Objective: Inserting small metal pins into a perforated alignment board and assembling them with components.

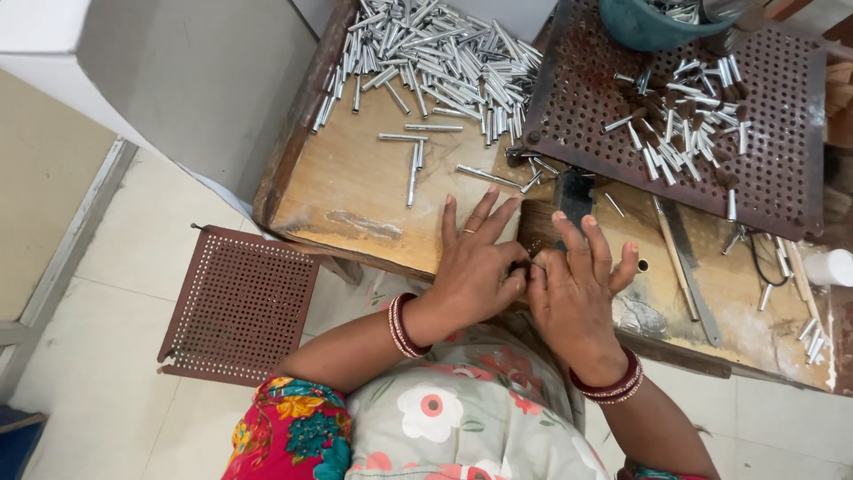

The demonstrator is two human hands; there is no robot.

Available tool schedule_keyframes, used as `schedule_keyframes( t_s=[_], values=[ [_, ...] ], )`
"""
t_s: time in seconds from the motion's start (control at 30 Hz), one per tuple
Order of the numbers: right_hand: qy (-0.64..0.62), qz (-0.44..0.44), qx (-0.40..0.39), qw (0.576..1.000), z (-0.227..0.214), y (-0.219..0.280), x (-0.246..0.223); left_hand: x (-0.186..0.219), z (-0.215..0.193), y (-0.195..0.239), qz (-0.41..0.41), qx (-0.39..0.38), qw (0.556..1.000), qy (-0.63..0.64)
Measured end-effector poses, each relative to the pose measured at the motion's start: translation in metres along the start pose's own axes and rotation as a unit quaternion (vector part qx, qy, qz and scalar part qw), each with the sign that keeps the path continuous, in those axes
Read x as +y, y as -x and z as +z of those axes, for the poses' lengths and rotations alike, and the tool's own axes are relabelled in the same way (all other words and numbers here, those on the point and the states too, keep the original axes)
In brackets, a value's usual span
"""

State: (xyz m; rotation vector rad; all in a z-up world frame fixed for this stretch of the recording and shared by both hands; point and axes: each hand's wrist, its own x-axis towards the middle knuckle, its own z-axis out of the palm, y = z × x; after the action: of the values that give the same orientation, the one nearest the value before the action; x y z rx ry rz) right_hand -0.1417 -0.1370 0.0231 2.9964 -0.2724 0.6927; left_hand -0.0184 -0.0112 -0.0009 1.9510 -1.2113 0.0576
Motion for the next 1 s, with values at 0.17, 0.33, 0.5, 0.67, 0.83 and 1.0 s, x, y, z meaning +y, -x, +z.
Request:
schedule_keyframes(
  t_s=[0.17,0.33,0.5,0.67,0.83,1.0],
  values=[
    [-0.001,0.014,0.140,0.990,-0.018,0.022,0.018,0.011,-0.018,0.001,0.037,0.056,0.995,0.068],
    [0.072,-0.031,0.189,0.979,-0.015,0.042,0.016,0.030,-0.029,0.003,0.072,0.046,0.953,0.289],
    [-0.035,-0.027,0.208,0.977,-0.031,0.027,0.007,0.041,-0.009,0.004,0.109,0.041,0.948,0.296],
    [-0.484,0.099,0.180,0.850,-0.010,0.041,0.015,0.054,-0.006,0.003,0.121,0.043,0.927,0.354],
    [-0.479,0.111,0.278,0.825,0.007,0.058,0.032,0.053,0.009,0.013,0.075,0.022,0.931,0.357],
    [-0.428,0.240,0.262,0.831,-0.006,0.066,0.088,0.069,-0.019,-0.006,0.039,-0.304,0.938,0.164]
  ],
)
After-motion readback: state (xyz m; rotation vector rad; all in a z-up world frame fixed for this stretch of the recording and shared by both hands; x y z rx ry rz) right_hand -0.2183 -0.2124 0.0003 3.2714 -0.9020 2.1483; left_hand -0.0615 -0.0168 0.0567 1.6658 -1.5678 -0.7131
